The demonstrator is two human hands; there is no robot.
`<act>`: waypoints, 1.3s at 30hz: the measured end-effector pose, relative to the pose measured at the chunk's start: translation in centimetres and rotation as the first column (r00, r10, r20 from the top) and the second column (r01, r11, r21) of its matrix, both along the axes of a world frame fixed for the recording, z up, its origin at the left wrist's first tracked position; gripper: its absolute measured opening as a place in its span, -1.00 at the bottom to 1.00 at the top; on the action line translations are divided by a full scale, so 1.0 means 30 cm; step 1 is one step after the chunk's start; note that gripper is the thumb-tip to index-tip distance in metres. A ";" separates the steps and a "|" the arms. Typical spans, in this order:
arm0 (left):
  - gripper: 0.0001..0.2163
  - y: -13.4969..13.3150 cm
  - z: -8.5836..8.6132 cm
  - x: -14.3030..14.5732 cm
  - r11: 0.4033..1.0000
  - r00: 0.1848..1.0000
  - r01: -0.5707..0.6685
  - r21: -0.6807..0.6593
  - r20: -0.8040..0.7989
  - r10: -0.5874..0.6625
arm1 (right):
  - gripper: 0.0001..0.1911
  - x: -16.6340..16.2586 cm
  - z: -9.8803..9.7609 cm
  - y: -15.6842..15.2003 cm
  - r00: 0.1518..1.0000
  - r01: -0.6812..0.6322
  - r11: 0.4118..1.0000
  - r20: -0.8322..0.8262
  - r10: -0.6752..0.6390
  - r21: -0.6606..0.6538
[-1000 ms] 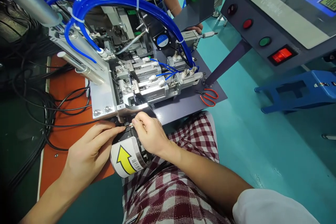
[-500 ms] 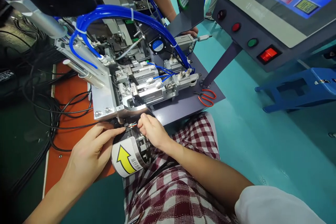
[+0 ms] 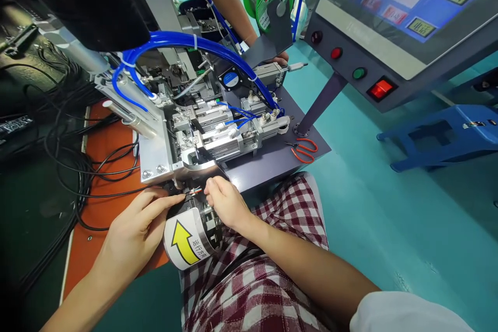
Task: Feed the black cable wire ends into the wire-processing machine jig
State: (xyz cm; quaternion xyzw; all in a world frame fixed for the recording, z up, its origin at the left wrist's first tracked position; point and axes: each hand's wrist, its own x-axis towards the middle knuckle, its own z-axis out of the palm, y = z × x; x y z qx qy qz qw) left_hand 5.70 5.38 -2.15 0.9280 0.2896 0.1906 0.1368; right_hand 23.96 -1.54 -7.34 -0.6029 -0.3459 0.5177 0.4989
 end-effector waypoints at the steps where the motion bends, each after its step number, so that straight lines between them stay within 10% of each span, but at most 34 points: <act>1: -0.73 0.000 -0.001 -0.001 1.000 1.000 -0.001 -0.001 -0.003 0.001 | -0.66 -0.002 0.008 0.000 1.000 -0.017 1.000 -0.013 0.017 0.010; 26: -0.68 -0.006 -0.008 0.012 0.990 0.998 0.008 0.140 -0.062 0.001 | -0.68 -0.042 0.024 0.028 0.981 0.016 0.992 0.188 -0.040 0.126; 39: -0.71 -0.005 -0.013 -0.008 1.000 0.999 -0.020 0.010 -0.038 0.020 | -0.71 -0.045 0.030 0.028 0.959 0.041 0.989 0.273 -0.079 0.143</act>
